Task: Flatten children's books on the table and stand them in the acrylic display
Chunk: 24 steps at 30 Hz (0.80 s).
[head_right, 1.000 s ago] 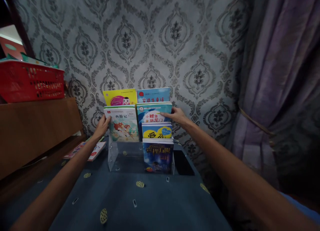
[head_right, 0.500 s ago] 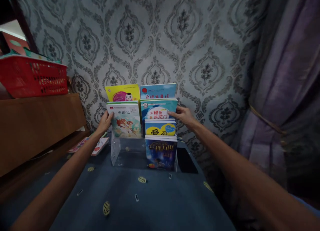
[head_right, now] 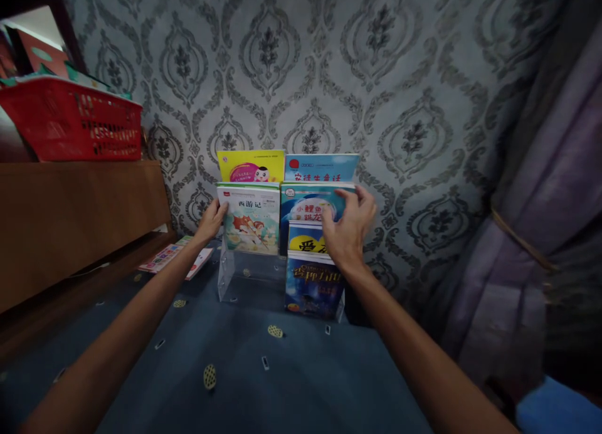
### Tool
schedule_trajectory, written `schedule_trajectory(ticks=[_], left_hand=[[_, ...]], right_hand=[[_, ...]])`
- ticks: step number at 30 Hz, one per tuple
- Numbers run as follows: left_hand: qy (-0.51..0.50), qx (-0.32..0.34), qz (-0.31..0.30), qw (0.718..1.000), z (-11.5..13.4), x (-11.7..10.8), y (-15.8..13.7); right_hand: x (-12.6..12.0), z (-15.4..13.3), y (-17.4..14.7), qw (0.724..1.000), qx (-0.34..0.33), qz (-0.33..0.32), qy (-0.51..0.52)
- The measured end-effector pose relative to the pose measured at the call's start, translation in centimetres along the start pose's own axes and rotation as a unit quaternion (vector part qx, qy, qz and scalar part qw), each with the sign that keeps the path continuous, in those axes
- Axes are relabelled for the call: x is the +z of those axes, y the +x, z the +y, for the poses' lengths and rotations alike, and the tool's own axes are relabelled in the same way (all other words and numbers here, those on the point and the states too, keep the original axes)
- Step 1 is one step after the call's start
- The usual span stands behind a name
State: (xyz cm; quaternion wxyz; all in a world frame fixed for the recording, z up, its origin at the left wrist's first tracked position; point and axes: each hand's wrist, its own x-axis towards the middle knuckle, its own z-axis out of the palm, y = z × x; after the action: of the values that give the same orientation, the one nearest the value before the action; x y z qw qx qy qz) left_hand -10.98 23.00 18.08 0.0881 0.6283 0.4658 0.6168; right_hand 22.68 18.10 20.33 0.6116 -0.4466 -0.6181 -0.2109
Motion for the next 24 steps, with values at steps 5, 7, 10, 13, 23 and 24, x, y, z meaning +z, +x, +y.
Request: schedule_trajectory(ticks=[5,7,10,13,23,24], left_hand=[[-0.023,0.001,-0.006,1.0,-0.2,0.0,0.1],[-0.021,0.003,-0.009,1.0,-0.2,-0.1,0.0],[-0.01,0.013,-0.006,1.0,-0.2,-0.1,0.0],[-0.002,0.019,-0.003,1.0,-0.1,-0.2,0.0],[0.003,0.002,-0.012,1.0,0.3,-0.3,-0.1],[0.003,0.003,-0.01,1.0,0.3,-0.3,-0.1]], right_hand=[[1.0,0.7,1.8,0.998,-0.036,-0.034,-0.043],[1.4,1.2,2.9,0.992,-0.062,-0.083,-0.071],[1.5,1.8,4.3,0.978,-0.101,-0.141,-0.117],[1.2,2.5,4.7,0.967,-0.13,-0.164,-0.142],[0.8,3.1,4.3,0.971,-0.135,-0.143,-0.14],[0.8,2.9,4.3,0.971,-0.132,-0.141,-0.141]])
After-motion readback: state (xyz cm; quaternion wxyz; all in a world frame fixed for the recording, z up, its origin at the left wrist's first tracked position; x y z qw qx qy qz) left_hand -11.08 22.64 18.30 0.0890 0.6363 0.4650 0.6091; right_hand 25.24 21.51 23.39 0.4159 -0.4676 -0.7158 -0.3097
